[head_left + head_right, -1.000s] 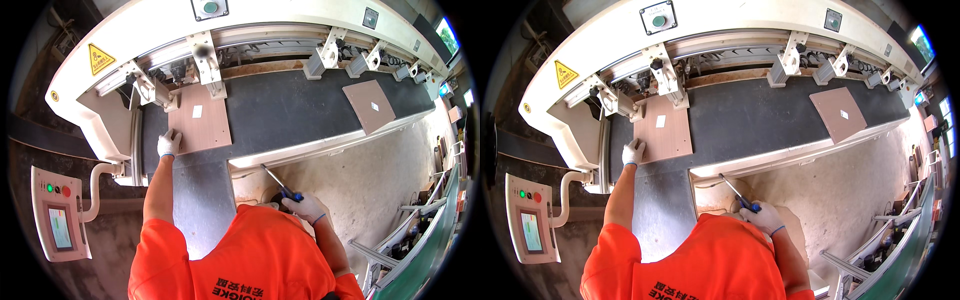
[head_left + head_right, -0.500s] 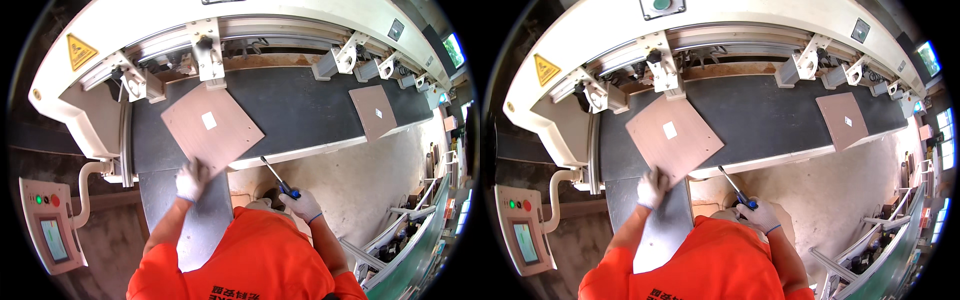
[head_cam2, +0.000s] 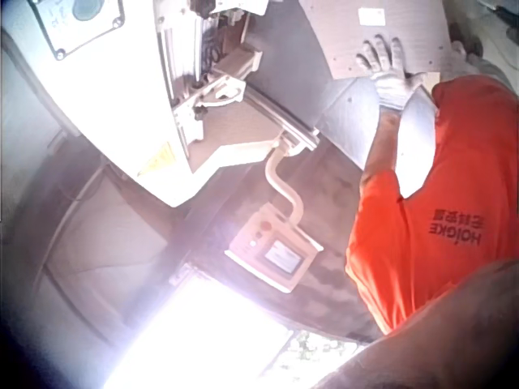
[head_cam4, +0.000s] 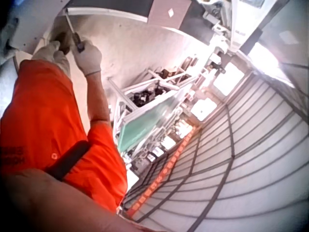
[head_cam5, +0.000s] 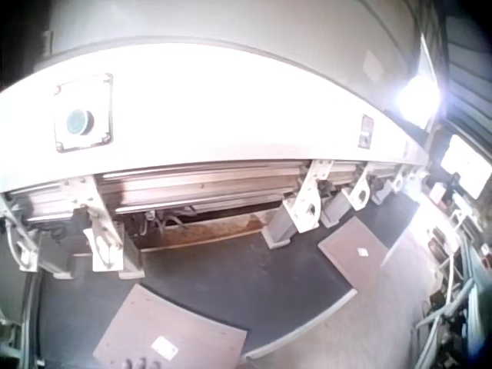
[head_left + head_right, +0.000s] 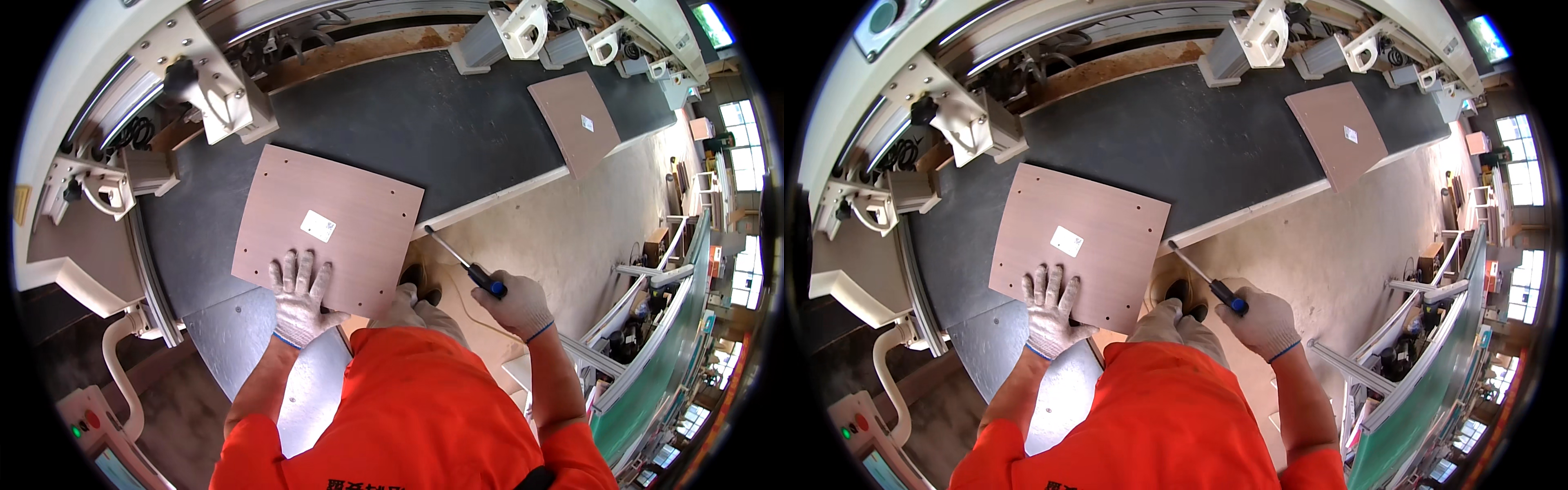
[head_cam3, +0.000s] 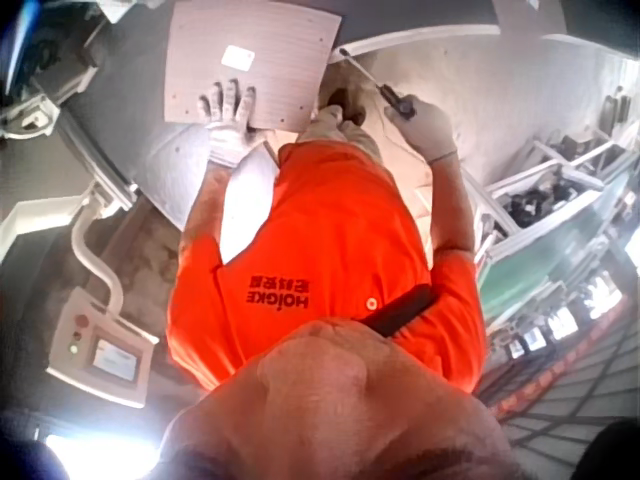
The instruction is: The person operates a large industrial machine in a workshop, repeatedly placing rectangular panels onto the machine bed and using a screwdriver to press a green button to start the cycle. After each cycle, the person removes the processed panel and places it on a nearby green table.
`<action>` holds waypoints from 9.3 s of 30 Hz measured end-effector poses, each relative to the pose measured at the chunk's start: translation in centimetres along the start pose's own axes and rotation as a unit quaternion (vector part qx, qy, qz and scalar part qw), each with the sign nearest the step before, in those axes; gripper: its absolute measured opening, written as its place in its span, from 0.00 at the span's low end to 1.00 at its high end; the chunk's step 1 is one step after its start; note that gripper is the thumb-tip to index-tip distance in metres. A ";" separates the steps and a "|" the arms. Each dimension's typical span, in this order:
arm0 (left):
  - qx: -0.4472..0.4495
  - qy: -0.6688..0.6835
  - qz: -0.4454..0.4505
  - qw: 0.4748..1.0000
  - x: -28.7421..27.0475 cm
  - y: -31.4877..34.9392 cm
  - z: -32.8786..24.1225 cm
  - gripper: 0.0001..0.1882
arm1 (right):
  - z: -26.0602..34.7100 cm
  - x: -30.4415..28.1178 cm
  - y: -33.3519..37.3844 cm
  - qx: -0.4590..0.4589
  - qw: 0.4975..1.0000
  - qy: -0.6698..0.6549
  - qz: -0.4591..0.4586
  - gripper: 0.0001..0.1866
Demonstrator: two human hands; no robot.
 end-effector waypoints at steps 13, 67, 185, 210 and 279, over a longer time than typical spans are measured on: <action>-0.047 -0.055 -0.024 0.997 0.1 0.5 -0.1 0.60 | 2.8 0.4 -1.1 -0.056 0.996 -0.051 -0.039 0.27; -0.300 -0.102 -0.052 0.947 -6.4 -5.9 17.0 0.58 | 15.7 0.6 -2.9 -0.209 0.975 0.010 -0.072 0.24; -0.486 -0.220 -0.289 0.795 1.1 -6.6 11.5 0.45 | -5.6 12.1 15.4 -0.115 0.967 -0.228 0.003 0.25; -0.493 -0.029 -0.201 0.846 -1.1 -5.2 8.4 0.49 | -16.2 -29.2 14.2 0.077 0.838 -0.236 -0.486 0.32; -0.064 0.001 -0.002 0.998 -3.5 3.6 -6.4 0.23 | 0.5 1.6 -2.0 -0.041 0.997 0.056 -0.016 0.29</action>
Point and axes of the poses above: each hand's wrist, its own y-axis away from the middle knuckle, its own x-axis out of the palm, z = x × y, the point moved 10 cm from there along -y, towards the middle knuckle, and after that the axes turned 1 degree about y, right-handed, at the moved point
